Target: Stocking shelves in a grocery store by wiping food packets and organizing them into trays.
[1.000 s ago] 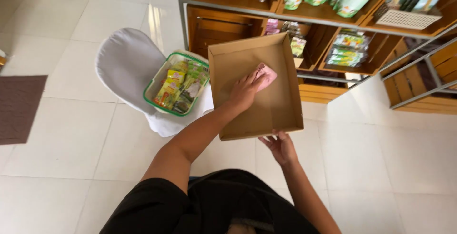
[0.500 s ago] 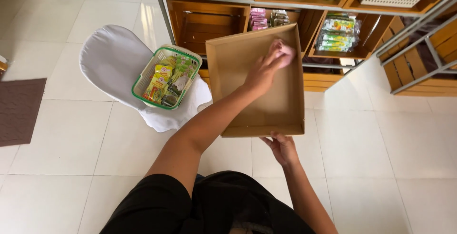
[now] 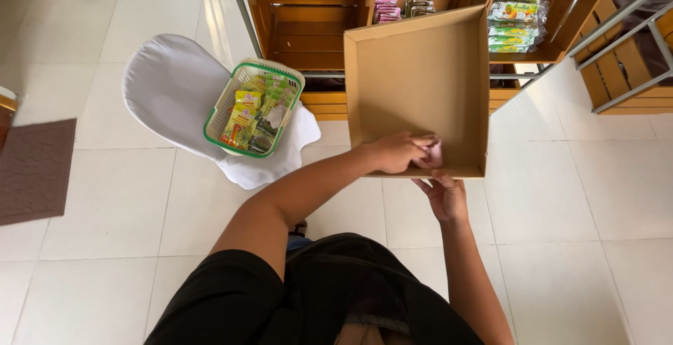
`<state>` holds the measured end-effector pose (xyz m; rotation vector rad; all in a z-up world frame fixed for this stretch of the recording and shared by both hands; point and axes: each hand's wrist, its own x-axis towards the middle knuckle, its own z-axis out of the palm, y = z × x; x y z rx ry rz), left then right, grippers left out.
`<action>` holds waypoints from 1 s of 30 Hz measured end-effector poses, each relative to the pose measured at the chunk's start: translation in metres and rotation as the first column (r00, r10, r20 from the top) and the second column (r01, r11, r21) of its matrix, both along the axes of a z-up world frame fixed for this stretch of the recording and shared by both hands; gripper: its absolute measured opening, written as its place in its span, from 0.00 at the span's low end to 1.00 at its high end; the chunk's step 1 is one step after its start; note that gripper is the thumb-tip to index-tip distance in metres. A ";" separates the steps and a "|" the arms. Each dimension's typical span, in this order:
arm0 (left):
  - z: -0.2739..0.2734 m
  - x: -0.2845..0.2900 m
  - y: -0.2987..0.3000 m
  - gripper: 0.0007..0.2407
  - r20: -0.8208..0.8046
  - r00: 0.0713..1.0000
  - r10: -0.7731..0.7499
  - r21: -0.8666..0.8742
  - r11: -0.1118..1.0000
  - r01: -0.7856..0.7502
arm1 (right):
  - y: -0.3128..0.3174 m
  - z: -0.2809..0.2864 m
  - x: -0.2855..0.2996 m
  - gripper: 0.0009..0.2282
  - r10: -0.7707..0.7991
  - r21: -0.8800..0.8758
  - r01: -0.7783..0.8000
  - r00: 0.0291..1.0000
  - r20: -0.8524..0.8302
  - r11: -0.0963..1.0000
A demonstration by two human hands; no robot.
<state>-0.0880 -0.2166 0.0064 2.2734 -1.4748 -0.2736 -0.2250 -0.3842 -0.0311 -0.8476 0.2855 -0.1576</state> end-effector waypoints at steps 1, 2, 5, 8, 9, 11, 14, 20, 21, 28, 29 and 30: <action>-0.012 0.016 0.009 0.19 0.002 1.000 -0.003 0.000 1.000 0.003 | 0.005 0.006 0.002 0.13 -0.003 0.000 0.003 1.000 0.002 1.000; -0.025 0.031 0.018 0.12 0.017 0.999 -0.050 0.065 0.997 0.049 | 0.011 0.011 0.004 0.15 -0.071 -0.040 0.071 0.997 -0.001 0.997; -0.009 0.050 0.052 0.11 -0.079 0.997 -0.015 0.071 0.997 0.020 | 0.015 0.021 0.013 0.19 -0.166 -0.118 0.166 0.986 0.014 0.979; 0.019 0.049 0.063 0.12 -0.237 0.969 0.071 -0.144 0.984 -0.107 | 0.025 0.031 0.024 0.20 -0.215 -0.195 0.221 0.975 0.051 0.956; 0.026 0.045 0.060 0.22 -0.300 0.951 0.073 -0.303 0.938 -0.168 | 0.029 0.035 0.024 0.20 -0.231 -0.242 0.238 0.971 0.060 0.941; -0.001 0.038 0.034 0.19 -0.314 0.945 -0.092 -0.529 0.843 -0.094 | 0.054 0.062 0.029 0.21 -0.236 -0.281 0.251 0.968 0.086 0.926; -0.014 0.029 0.029 0.13 -0.286 0.941 -0.179 -0.652 0.756 -0.055 | 0.072 0.083 0.041 0.22 -0.239 -0.352 0.262 0.965 0.108 0.899; -0.063 0.071 0.090 0.07 0.001 0.997 0.073 0.023 0.997 -0.073 | 0.067 0.084 0.049 0.25 -0.253 -0.403 0.254 0.966 0.058 0.879; -0.053 0.078 0.102 0.08 0.087 0.990 0.107 0.200 0.972 -0.122 | 0.071 0.090 0.051 0.25 -0.249 -0.404 0.245 0.967 0.043 0.881; 0.031 0.140 0.143 0.12 0.297 0.869 0.395 -0.041 0.915 -0.402 | 0.093 0.118 0.055 0.28 -0.216 -0.475 0.210 0.976 0.042 0.855; 0.032 0.158 0.146 0.12 0.289 0.827 0.482 -0.072 0.873 -0.483 | 0.093 0.119 0.054 0.28 -0.210 -0.490 0.197 0.977 0.029 0.849; 0.032 0.175 0.149 0.13 0.278 0.778 0.564 -0.102 0.822 -0.560 | 0.093 0.119 0.053 0.28 -0.204 -0.504 0.185 0.979 0.017 0.844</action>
